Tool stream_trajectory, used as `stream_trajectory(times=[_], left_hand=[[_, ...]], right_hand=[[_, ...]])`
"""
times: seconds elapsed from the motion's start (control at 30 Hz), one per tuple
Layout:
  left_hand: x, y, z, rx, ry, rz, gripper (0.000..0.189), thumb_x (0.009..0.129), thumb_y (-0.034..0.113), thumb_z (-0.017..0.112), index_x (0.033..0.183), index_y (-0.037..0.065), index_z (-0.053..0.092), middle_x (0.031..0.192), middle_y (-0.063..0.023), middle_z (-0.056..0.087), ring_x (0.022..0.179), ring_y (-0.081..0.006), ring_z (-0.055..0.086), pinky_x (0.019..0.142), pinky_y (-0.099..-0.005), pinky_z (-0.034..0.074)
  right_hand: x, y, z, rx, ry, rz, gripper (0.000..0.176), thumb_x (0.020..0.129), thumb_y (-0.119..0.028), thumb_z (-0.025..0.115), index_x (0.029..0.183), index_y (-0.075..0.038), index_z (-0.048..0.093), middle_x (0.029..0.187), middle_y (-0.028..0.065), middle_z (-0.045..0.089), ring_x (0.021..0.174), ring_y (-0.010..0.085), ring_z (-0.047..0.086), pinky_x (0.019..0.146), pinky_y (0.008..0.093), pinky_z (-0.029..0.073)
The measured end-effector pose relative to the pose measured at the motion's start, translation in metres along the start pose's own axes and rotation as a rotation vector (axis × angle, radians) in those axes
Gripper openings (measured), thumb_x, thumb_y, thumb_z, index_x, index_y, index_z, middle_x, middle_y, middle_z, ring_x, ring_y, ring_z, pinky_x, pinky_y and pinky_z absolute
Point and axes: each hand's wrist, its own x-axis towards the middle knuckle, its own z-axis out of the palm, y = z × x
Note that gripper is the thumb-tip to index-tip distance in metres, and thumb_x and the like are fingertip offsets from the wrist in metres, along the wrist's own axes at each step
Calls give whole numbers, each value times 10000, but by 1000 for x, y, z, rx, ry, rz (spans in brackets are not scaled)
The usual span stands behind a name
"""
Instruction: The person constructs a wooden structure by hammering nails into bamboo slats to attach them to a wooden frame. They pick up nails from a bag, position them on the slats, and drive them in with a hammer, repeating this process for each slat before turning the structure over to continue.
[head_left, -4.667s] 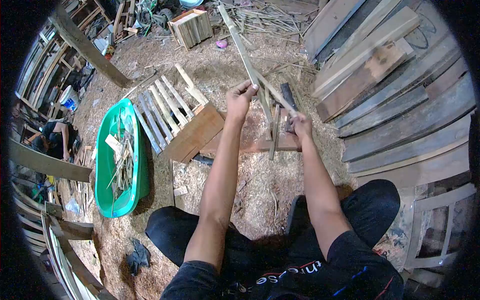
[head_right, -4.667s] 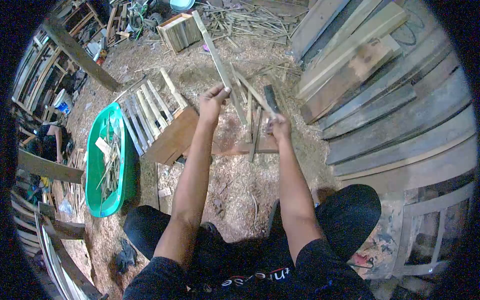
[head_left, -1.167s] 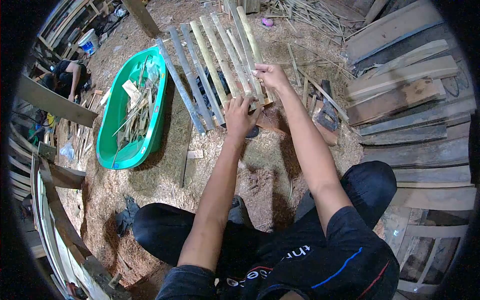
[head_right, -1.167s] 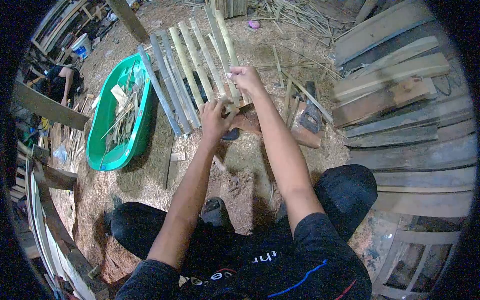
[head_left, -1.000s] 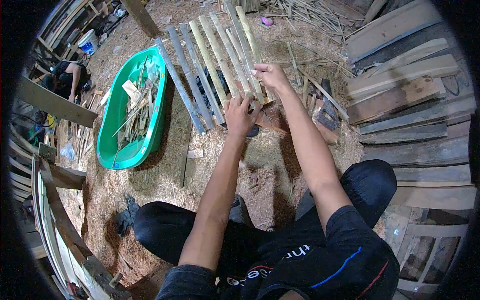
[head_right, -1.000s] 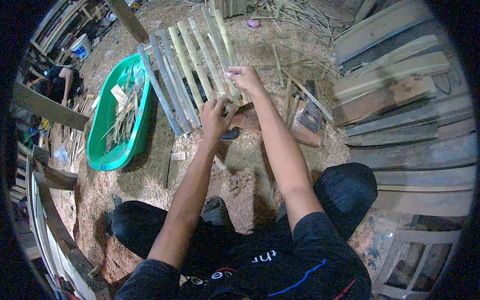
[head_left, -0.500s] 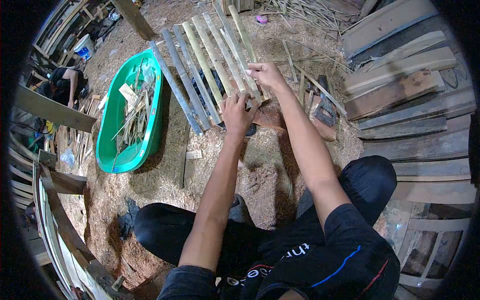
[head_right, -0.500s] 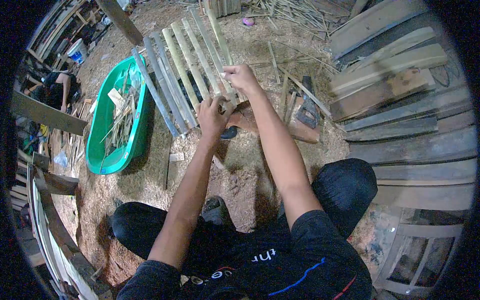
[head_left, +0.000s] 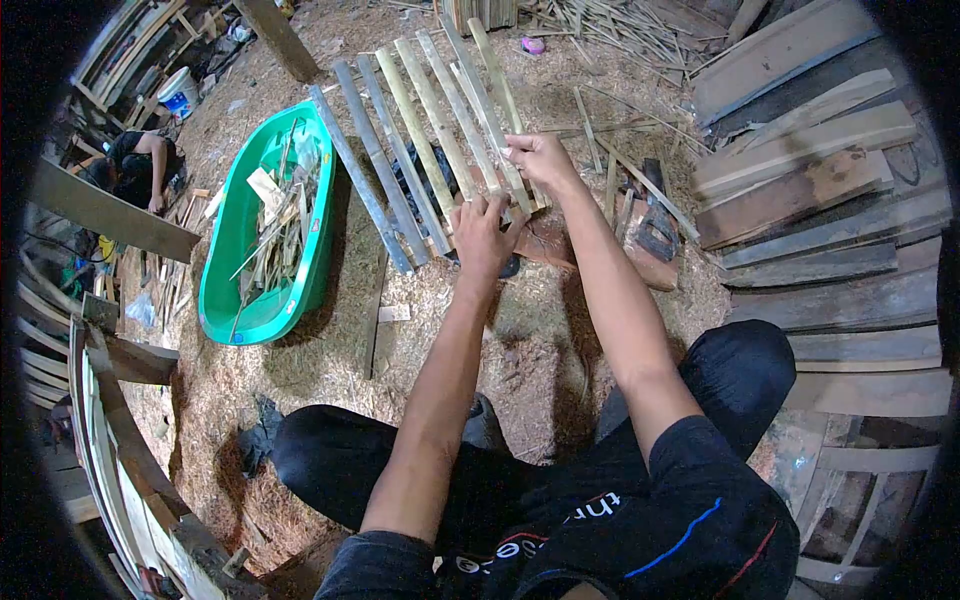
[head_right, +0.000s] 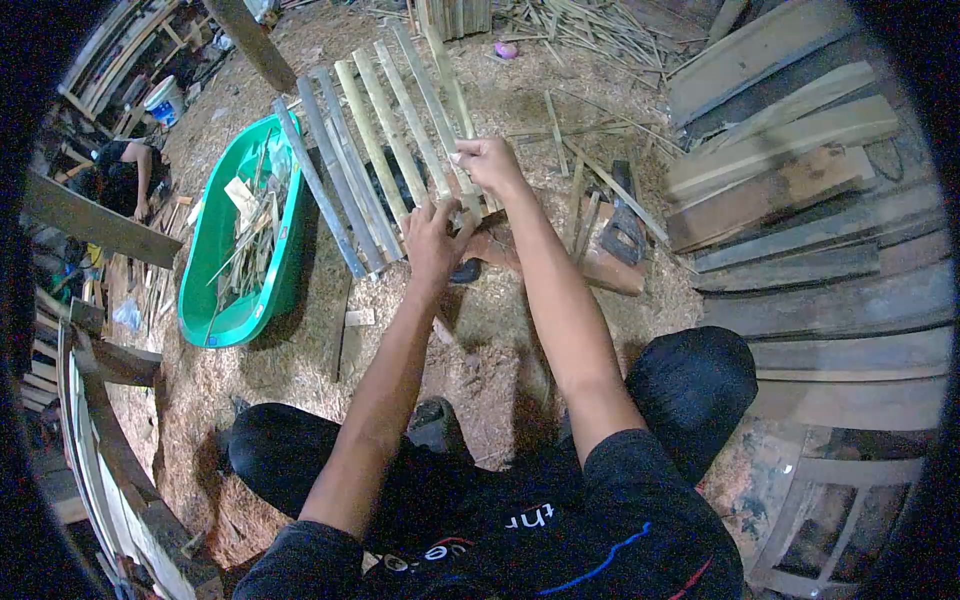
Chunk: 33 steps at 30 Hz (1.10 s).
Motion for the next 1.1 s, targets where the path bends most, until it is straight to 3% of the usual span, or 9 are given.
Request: stream_trajectory(times=[0.1, 0.5, 0.6, 0.7, 0.9, 0.97, 1.1], left_hand=[[0, 1, -2, -47, -35, -21, 347, 768, 303, 777, 1053, 137, 668, 958, -120, 582, 887, -323, 585, 805, -428, 407], [-1, 1, 0, -32, -5, -5, 345, 759, 316, 786, 1031, 139, 669, 920, -93, 587, 874, -286, 592, 799, -412, 412], [1, -2, 0, -42, -34, -15, 384, 737, 320, 808, 1050, 135, 685, 930, -88, 590, 912, -274, 589, 857, -411, 413], [3, 0, 0, -11, 1, -15, 397, 735, 333, 808, 1061, 147, 681, 932, -92, 588, 905, -275, 585, 860, -412, 414], [30, -18, -3, 82, -119, -35, 424, 763, 363, 789, 1111, 155, 669, 1013, -100, 581, 988, -282, 537, 895, -414, 421], [45, -38, 6, 97, -140, -19, 439, 773, 350, 771, 1152, 155, 667, 1071, -106, 574, 1016, -298, 522, 922, -431, 429], [69, -56, 10, 102, -226, -54, 435, 798, 297, 738, 1201, 157, 657, 1137, -107, 569, 1058, -308, 516, 958, -453, 417]], right_hand=[[4, 10, 1, 13, 11, 1, 290, 843, -83, 718, 1122, -4, 711, 1008, 119, 742, 874, 146, 682, 810, 290, 524], [3, 5, 0, -41, 46, 105, 297, 827, -125, 734, 1112, -42, 725, 987, 100, 747, 855, 141, 686, 799, 282, 525], [14, 12, 0, -19, 12, 94, 300, 827, -129, 733, 1114, -45, 726, 969, 103, 747, 843, 134, 683, 780, 286, 528], [14, 8, -1, -49, -21, 81, 268, 906, -46, 654, 1169, -59, 702, 974, 68, 723, 778, 122, 665, 649, 288, 549], [9, 18, -27, 433, 307, -38, 314, 929, -42, 637, 1239, 10, 630, 1045, 121, 714, 799, 163, 685, 674, 289, 565], [9, 39, -41, 460, 331, -32, 366, 951, -54, 606, 1311, 5, 575, 1007, 107, 715, 837, 142, 671, 658, 273, 557], [-27, 50, -38, 269, 366, 185, 401, 956, -65, 595, 1350, -8, 546, 915, 62, 686, 678, 94, 613, 598, 237, 524]])
